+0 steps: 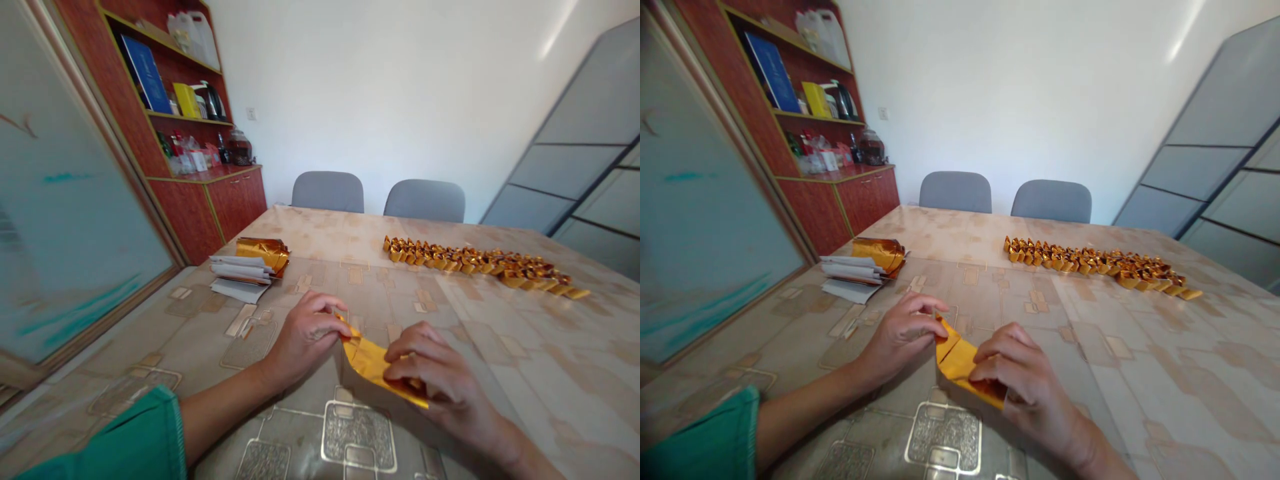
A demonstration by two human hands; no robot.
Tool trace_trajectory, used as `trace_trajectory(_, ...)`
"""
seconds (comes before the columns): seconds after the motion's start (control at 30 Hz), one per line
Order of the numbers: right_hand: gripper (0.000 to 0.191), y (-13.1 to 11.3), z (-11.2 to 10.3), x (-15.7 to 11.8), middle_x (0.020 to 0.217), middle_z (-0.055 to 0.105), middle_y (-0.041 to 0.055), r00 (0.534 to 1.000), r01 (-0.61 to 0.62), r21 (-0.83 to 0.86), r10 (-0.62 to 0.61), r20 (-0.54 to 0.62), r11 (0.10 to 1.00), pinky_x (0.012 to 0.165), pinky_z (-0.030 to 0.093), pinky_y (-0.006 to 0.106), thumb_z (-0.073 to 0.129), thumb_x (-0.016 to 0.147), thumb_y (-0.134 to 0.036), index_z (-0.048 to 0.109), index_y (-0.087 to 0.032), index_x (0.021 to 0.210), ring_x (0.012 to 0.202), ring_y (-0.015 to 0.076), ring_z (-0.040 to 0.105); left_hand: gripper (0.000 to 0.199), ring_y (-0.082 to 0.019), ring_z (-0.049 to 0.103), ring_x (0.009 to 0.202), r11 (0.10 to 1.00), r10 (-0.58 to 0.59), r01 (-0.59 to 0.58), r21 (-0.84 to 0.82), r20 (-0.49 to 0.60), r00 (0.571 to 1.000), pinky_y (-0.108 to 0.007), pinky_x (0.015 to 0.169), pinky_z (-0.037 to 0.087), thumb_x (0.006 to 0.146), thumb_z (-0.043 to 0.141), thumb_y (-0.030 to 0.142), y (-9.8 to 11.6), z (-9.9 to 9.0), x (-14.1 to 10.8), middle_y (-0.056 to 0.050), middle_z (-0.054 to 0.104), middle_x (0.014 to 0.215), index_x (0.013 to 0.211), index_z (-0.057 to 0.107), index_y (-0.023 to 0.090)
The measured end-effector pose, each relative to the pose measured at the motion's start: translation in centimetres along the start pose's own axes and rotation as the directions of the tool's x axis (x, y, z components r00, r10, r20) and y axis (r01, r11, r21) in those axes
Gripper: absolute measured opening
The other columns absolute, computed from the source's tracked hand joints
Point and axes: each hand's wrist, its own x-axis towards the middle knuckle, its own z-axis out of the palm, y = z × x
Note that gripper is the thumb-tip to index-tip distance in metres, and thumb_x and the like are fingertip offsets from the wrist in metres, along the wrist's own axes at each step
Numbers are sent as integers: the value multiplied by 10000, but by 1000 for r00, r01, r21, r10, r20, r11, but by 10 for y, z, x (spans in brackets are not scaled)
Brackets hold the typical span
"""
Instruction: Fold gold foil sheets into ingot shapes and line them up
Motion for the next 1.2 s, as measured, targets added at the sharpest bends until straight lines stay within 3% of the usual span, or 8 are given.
trace_trajectory(0.13,190,-6,6,-1,1114,701,72,973,154,-38,-145,179,987,868,474,339,604,919,-121,648,-195,1088,998,195,579,213,-135,556,803,997,7,-7,-83,2,1000,-246,698,442,874,628,101,-3,4,-1,-31,571,894,818,773,246)
trace_trajectory(0.3,330,2,6,1,1294,635,98,969,153,-140,-121,218,978,969,458,383,584,930,-134,598,-194,1254,1150,217,542,174,-119,607,754,932,-69,128,-340,181,981,-231,700,473,881,619,134,-7,12,-1,-20,609,818,789,757,188)
trace_trajectory(0.47,252,4,15,6,1208,694,54,936,165,-70,-134,327,984,1038,420,410,565,942,-173,637,-222,1178,1136,203,590,160,-148,644,817,904,-151,269,-333,339,928,-271,783,495,881,604,162,-8,16,-1,-39,695,867,835,757,179)
trace_trajectory(0.6,210,2,30,2,968,740,63,933,150,-149,-91,347,977,936,465,401,495,942,-140,647,-186,1079,950,213,646,420,-165,649,964,905,-263,357,-232,356,897,-325,893,493,875,489,71,-1,16,-3,-44,718,1059,1255,610,204)
trace_trajectory(0.8,69,1,44,-10,712,660,48,986,-46,-498,118,115,866,585,374,323,573,906,-180,641,-175,911,630,206,565,288,-215,541,1144,993,-120,113,46,204,972,-395,994,427,894,458,82,33,5,-8,-87,611,1230,1092,634,195)
trace_trajectory(0.97,82,-8,53,-14,764,670,39,972,-105,-515,196,126,851,622,396,345,703,833,-210,627,-192,856,688,227,581,315,-228,595,902,990,-99,38,139,462,882,-339,804,497,810,725,395,49,4,-17,-71,656,979,982,617,155)
trace_trajectory(1.07,110,-10,49,-12,860,661,58,962,-131,-476,227,150,870,690,452,383,705,828,-231,621,-206,895,792,254,580,102,-189,604,820,971,-90,-41,234,520,850,-283,722,485,916,593,263,43,5,-27,-52,656,916,895,609,164)
trace_trajectory(1.2,349,-7,36,-8,1291,557,163,971,-166,-476,226,73,864,905,466,527,682,818,-218,572,-203,1149,1140,345,512,176,-170,610,804,934,23,-205,294,523,852,-272,713,456,982,480,192,34,5,-37,-33,680,903,895,634,184)
